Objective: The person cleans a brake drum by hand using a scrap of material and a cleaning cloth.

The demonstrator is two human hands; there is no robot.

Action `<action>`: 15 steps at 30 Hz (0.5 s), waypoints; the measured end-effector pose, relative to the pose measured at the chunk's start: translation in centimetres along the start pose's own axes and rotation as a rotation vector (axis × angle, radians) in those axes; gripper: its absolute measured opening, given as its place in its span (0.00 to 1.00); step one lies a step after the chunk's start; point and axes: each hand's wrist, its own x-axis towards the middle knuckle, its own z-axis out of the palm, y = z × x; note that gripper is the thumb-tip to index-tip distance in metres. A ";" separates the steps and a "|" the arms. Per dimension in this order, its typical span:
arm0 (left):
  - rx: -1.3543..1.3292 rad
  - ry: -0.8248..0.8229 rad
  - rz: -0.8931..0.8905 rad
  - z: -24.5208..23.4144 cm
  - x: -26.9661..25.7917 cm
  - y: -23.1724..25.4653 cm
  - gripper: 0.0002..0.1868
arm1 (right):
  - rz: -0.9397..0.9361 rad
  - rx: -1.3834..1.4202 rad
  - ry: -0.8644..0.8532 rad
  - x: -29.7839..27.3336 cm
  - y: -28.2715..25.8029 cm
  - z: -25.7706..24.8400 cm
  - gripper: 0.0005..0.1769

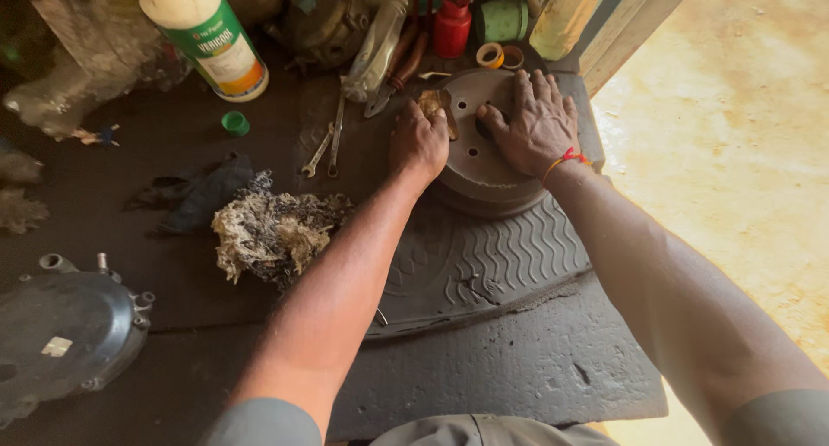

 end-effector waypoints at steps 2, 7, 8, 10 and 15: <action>-0.019 -0.018 0.013 0.0 0.7 -0.2 0.38 | 0.006 0.012 0.003 -0.1 -0.1 -0.3 0.53; 0.031 0.204 0.278 1.2 -0.2 -2.0 0.39 | 0.012 0.024 0.011 -0.3 0.0 -0.5 0.54; 0.024 0.194 0.262 0.9 -0.6 -1.9 0.38 | 0.010 0.027 0.015 -0.3 -0.1 -0.4 0.54; 0.009 0.172 0.231 0.1 -1.4 -1.0 0.37 | -0.003 0.032 0.024 -0.2 -0.2 -0.5 0.54; 0.135 0.254 0.260 -2.8 -3.7 2.0 0.31 | -0.005 0.033 0.042 -0.3 0.1 -0.3 0.54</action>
